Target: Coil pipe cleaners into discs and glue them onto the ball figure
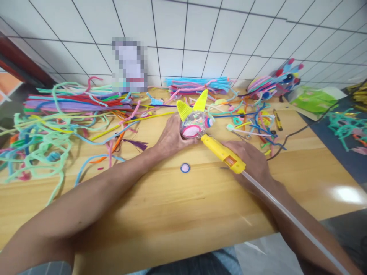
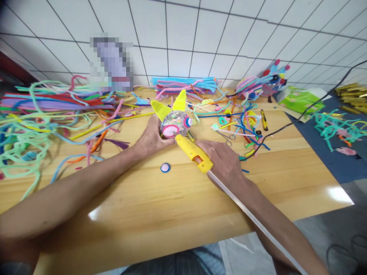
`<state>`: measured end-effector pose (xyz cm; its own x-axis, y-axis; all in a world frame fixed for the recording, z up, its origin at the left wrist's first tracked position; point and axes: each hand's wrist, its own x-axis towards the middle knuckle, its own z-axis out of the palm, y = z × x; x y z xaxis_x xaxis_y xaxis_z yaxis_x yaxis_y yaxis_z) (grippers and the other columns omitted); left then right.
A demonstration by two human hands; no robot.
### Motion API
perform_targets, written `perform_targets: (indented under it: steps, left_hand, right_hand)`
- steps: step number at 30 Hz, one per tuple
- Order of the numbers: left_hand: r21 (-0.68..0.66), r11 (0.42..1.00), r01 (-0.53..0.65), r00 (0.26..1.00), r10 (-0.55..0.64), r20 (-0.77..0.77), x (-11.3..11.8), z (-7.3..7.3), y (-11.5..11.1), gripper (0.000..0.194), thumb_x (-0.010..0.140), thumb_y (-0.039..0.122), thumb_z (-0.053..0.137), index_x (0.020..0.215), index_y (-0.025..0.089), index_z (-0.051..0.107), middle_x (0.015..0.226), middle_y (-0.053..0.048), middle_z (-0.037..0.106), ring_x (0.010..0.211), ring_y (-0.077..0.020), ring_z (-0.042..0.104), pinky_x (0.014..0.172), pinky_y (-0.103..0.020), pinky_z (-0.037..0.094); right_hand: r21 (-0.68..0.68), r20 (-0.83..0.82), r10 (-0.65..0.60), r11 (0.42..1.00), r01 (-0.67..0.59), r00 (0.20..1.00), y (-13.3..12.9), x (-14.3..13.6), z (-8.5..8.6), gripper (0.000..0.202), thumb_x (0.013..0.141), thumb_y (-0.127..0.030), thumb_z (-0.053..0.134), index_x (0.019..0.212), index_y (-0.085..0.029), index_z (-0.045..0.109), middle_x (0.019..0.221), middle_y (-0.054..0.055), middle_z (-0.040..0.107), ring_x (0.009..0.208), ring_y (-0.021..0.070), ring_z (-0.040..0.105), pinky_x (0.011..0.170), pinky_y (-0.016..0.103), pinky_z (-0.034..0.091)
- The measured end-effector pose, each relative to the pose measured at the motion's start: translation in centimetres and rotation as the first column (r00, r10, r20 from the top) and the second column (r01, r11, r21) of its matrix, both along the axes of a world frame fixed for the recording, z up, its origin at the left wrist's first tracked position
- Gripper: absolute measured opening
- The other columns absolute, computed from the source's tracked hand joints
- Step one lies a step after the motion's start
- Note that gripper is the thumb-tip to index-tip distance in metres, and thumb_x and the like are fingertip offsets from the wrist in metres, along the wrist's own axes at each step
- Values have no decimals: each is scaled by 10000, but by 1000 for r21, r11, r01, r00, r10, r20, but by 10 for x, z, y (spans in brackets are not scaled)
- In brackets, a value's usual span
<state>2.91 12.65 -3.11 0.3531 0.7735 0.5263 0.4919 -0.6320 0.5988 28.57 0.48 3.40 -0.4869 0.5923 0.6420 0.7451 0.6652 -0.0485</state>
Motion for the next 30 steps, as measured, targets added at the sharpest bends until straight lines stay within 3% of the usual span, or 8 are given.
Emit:
perform_targets:
  steps: [5, 10, 15, 19, 24, 30]
  left_hand:
    - [-6, 1000, 29, 1000, -29, -4, -1, 2, -1, 702, 815, 532, 873, 1311, 208, 498, 1272, -118, 604, 1181, -311, 606, 1007, -468, 530]
    - [-17, 1000, 4, 1000, -4, 4, 0, 4, -3, 691, 831, 576, 856, 1295, 205, 502, 1245, -117, 609, 1163, -308, 614, 988, -463, 534]
    - [9, 1000, 19, 1000, -19, 8, 0, 3, -3, 657, 835, 537, 866, 1276, 219, 498, 1262, -116, 607, 1184, -309, 610, 981, -456, 535]
    - [16, 1000, -11, 1000, 11, 3, 0, 1, -3, 662, 807, 527, 889, 1250, 223, 502, 1210, -101, 603, 1134, -300, 608, 946, -445, 540]
    - [8, 1000, -15, 1000, 15, 11, 1, 2, -5, 620, 804, 518, 885, 1181, 207, 504, 1160, -97, 599, 1092, -292, 607, 930, -440, 539]
    - [10, 1000, -11, 1000, 11, 26, 1, 3, -5, 629, 772, 505, 915, 1159, 225, 506, 1145, -84, 600, 1093, -299, 616, 915, -437, 540]
  right_hand:
    - [32, 56, -24, 999, 22, 998, 1, -1, 0, 465, 1027, -158, 565, 1487, -221, 565, 1122, 122, 824, 975, 282, 809, 806, 398, 644]
    - [-1, 48, -53, 999, 53, 997, -1, 3, -2, 541, 1040, -162, 560, 1568, -256, 493, 1291, 128, 791, 1090, 287, 803, 905, 417, 650]
    - [-58, 5, -27, 998, 27, 1000, 0, 5, -5, 573, 1038, -187, 592, 1588, -310, 488, 1248, 84, 811, 1059, 285, 811, 880, 413, 658]
    - [6, 46, -18, 1000, 17, 999, 0, 1, -2, 551, 1026, -144, 567, 1559, -262, 494, 1185, 109, 821, 1034, 289, 812, 851, 420, 657]
    - [10, 98, -54, 999, 53, 994, -1, -1, -2, 553, 1022, -113, 522, 1547, -284, 477, 1165, 87, 823, 1006, 259, 811, 826, 379, 649]
    - [39, 122, -30, 999, 25, 992, 0, 3, -7, 607, 1044, -187, 529, 1631, -186, 378, 1151, 125, 806, 999, 283, 791, 824, 394, 638]
